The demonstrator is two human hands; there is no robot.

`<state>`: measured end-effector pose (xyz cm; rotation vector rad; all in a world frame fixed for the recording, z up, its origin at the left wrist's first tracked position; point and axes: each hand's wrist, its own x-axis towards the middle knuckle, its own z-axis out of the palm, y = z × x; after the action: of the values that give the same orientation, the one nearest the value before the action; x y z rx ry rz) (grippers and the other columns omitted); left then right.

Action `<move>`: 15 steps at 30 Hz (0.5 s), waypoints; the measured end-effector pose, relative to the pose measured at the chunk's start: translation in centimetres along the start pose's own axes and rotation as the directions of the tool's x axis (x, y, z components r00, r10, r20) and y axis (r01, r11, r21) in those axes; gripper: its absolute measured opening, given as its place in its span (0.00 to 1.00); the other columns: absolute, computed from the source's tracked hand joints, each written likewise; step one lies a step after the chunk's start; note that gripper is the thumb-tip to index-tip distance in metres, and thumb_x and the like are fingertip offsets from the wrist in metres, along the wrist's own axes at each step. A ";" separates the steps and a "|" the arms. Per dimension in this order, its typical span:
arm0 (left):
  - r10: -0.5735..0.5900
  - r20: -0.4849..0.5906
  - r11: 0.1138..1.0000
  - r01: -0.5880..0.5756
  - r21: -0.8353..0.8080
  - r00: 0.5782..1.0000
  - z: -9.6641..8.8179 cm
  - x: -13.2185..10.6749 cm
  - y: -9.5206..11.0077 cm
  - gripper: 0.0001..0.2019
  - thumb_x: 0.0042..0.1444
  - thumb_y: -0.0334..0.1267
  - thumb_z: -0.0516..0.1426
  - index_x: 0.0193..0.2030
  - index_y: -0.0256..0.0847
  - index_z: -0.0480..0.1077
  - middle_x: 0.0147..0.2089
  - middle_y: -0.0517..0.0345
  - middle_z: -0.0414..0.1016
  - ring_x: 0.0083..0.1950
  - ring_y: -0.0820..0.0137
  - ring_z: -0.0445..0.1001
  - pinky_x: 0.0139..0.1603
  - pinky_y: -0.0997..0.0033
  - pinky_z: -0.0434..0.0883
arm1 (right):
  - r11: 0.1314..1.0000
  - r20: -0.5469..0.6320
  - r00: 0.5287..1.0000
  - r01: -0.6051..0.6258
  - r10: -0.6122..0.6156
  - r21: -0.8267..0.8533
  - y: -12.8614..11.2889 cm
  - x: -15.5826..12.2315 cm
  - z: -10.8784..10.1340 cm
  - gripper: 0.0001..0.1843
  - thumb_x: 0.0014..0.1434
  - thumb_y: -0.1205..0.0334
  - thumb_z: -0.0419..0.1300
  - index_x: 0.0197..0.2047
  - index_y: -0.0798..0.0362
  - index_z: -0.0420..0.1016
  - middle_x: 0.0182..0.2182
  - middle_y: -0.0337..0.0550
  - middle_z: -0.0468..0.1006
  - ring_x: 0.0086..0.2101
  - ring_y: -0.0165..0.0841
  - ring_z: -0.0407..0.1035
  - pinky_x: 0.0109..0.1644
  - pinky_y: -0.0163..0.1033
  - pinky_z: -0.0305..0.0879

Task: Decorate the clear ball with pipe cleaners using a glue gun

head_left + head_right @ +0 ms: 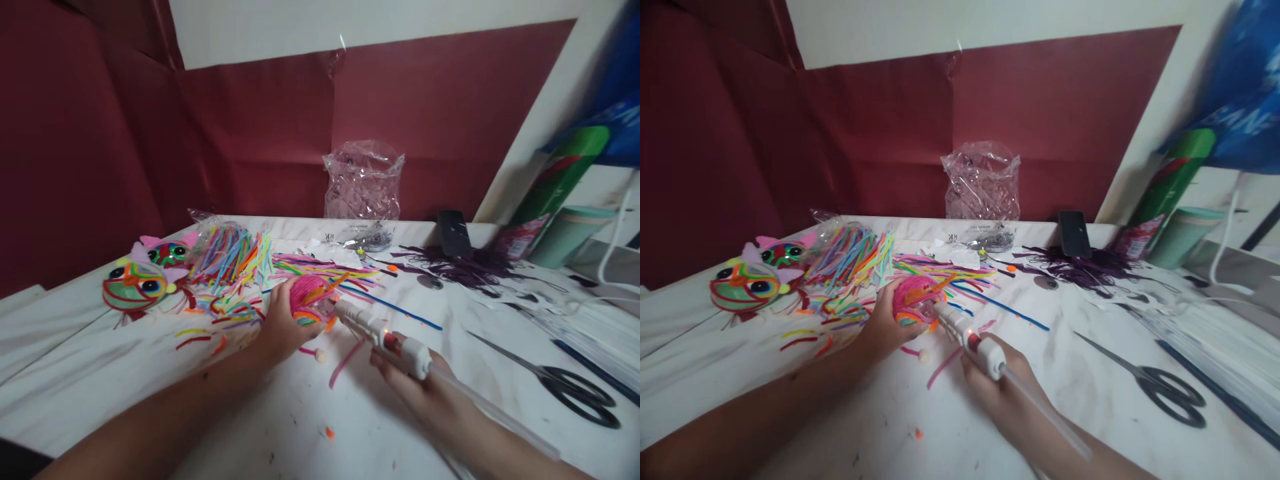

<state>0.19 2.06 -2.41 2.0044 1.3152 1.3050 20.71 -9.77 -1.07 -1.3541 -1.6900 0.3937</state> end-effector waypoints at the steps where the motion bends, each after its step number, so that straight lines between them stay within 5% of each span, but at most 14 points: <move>1: -0.017 0.002 1.000 0.017 -0.026 1.000 -0.1 0.1 -0.1 0.44 0.33 0.38 0.68 0.61 0.41 0.58 0.58 0.45 0.61 0.63 0.51 0.63 0.63 0.50 0.62 | 1.000 -0.002 1.000 -0.002 0.002 -0.021 0.1 0.2 -0.5 0.10 0.57 0.56 0.51 0.27 0.49 0.65 0.22 0.39 0.74 0.25 0.35 0.71 0.28 0.34 0.67; 6: -0.200 0.060 0.943 0.209 -0.258 0.978 -0.7 1.0 -0.5 0.42 0.34 0.36 0.69 0.59 0.42 0.59 0.58 0.46 0.66 0.61 0.54 0.66 0.62 0.52 0.62 | 0.925 -0.045 0.999 -0.039 0.024 -0.378 2.0 2.7 -4.8 0.10 0.58 0.54 0.50 0.31 0.50 0.67 0.25 0.42 0.75 0.26 0.37 0.71 0.28 0.37 0.64; 9: -0.266 0.118 0.886 0.291 -0.362 0.957 -1.3 1.5 -0.2 0.41 0.38 0.36 0.68 0.60 0.43 0.57 0.58 0.47 0.68 0.60 0.57 0.68 0.60 0.55 0.65 | 0.675 0.074 0.987 -0.045 0.146 -0.736 4.7 4.2 -7.5 0.07 0.57 0.61 0.52 0.34 0.54 0.69 0.33 0.52 0.78 0.34 0.42 0.73 0.33 0.39 0.64; 11: -0.292 0.124 0.872 0.317 -0.374 0.948 -1.6 1.8 0.0 0.41 0.39 0.37 0.68 0.61 0.43 0.56 0.59 0.46 0.68 0.60 0.57 0.68 0.60 0.55 0.66 | 0.483 0.054 0.965 -0.080 0.258 -0.872 6.5 4.6 -8.7 0.07 0.57 0.66 0.52 0.36 0.56 0.71 0.35 0.55 0.78 0.39 0.45 0.73 0.35 0.39 0.62; 15: -0.338 0.098 0.874 0.351 -0.338 0.936 -1.8 2.2 -0.1 0.40 0.39 0.37 0.68 0.60 0.44 0.58 0.60 0.48 0.68 0.61 0.57 0.68 0.61 0.57 0.65 | 0.379 0.017 0.938 -0.123 0.345 -0.917 8.7 4.3 -10.1 0.10 0.58 0.62 0.55 0.35 0.58 0.75 0.34 0.57 0.79 0.39 0.46 0.73 0.33 0.39 0.61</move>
<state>-1.11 3.71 -0.57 1.4650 1.2479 1.2228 34.10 -5.73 0.08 -2.4643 -1.9631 -0.3690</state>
